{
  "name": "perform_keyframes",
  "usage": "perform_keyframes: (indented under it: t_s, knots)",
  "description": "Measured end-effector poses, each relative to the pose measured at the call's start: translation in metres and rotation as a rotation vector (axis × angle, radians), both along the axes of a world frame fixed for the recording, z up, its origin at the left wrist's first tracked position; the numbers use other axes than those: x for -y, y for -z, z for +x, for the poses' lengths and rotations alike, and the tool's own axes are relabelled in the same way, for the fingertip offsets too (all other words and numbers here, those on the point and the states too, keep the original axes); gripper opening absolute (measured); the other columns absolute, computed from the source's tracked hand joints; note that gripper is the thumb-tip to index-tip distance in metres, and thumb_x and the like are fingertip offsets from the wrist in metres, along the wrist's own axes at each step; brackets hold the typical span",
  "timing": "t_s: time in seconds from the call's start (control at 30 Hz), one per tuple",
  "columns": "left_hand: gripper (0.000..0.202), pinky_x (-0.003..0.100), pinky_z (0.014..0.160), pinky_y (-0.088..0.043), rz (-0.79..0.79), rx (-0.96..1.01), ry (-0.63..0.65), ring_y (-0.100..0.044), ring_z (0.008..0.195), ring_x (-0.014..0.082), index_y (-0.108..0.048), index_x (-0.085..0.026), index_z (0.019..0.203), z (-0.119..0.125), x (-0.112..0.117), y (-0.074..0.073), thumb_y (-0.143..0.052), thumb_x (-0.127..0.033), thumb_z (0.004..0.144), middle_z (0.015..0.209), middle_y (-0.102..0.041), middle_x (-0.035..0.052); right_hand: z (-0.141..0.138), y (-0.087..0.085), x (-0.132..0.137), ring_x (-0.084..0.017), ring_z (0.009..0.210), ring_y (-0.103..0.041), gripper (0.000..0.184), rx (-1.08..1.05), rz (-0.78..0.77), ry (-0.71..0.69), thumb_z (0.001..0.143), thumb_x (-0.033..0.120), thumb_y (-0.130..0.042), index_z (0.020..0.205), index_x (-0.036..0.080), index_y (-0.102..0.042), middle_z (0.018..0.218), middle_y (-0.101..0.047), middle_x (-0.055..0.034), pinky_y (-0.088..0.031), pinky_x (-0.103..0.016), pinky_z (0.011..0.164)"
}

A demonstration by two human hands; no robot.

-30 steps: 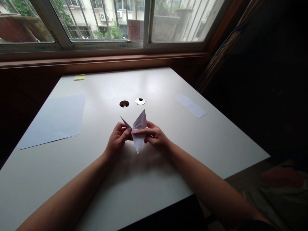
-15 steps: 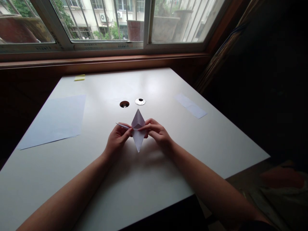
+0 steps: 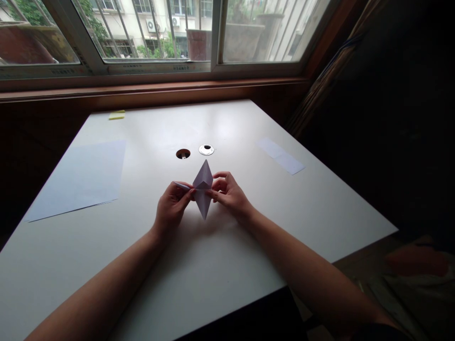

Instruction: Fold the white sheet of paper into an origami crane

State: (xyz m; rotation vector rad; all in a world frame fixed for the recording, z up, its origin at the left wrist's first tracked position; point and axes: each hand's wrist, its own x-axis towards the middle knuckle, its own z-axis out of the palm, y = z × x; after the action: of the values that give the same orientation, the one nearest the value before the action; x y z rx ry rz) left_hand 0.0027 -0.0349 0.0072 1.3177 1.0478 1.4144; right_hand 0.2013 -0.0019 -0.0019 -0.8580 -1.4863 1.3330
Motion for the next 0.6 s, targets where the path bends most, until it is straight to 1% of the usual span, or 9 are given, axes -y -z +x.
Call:
perform_keyframes:
  t_s: [0.13, 0.27, 0.37, 0.5, 0.6]
  knots:
    - [0.028, 0.032, 0.079, -0.057, -0.044, 0.047, 0.045, -0.068, 0.083, 0.017, -0.062, -0.018, 0.098, 0.0011, -0.0011, -0.0013, -0.078, -0.034, 0.081, 0.092, -0.07, 0.0036, -0.0005, -0.0006, 0.0002, -0.012, 0.067, -0.059, 0.049, -0.02, 0.027, 0.016, 0.079, 0.037, -0.079, 0.116, 0.025, -0.05, 0.078, -0.061, 0.0047, -0.051, -0.027, 0.065]
    - [0.035, 0.026, 0.073, -0.053, -0.065, 0.042, 0.032, -0.066, 0.078, 0.014, -0.061, -0.018, 0.098, 0.0022, -0.0019, -0.0009, -0.083, -0.032, 0.075, 0.086, -0.068, 0.0007, -0.0009, 0.0009, 0.0001, -0.013, 0.071, -0.06, 0.048, 0.01, 0.077, 0.038, 0.079, 0.039, -0.078, 0.117, 0.025, -0.052, 0.084, -0.063, 0.0026, -0.05, -0.027, 0.066]
    - [0.038, 0.026, 0.074, -0.053, -0.055, 0.049, 0.033, -0.067, 0.079, 0.0141, -0.059, -0.019, 0.099, 0.0025, -0.0022, -0.0005, -0.085, -0.031, 0.073, 0.087, -0.068, 0.0003, -0.0016, 0.0009, 0.0013, -0.013, 0.072, -0.059, 0.049, 0.066, 0.094, 0.035, 0.078, 0.041, -0.079, 0.118, 0.025, -0.055, 0.088, -0.063, 0.0012, -0.05, -0.026, 0.065]
    - [0.036, 0.028, 0.077, -0.053, -0.059, 0.047, 0.045, -0.068, 0.082, 0.015, -0.06, -0.018, 0.096, 0.0022, -0.0016, -0.0021, -0.085, -0.031, 0.073, 0.088, -0.069, 0.001, -0.003, -0.0037, 0.005, -0.013, 0.071, -0.057, 0.038, 0.118, 0.099, 0.048, 0.078, 0.043, -0.079, 0.106, 0.022, -0.064, 0.084, -0.063, 0.0003, -0.047, -0.026, 0.065]
    - [0.034, 0.027, 0.077, -0.052, -0.07, 0.044, 0.051, -0.067, 0.081, 0.0144, -0.06, -0.018, 0.094, 0.0014, -0.0008, -0.0032, -0.085, -0.03, 0.074, 0.085, -0.069, 0.0009, -0.004, -0.0072, 0.0067, -0.013, 0.069, -0.054, 0.038, 0.09, 0.077, 0.072, 0.076, 0.044, -0.08, 0.102, 0.021, -0.065, 0.08, -0.062, 0.0014, -0.045, -0.026, 0.064]
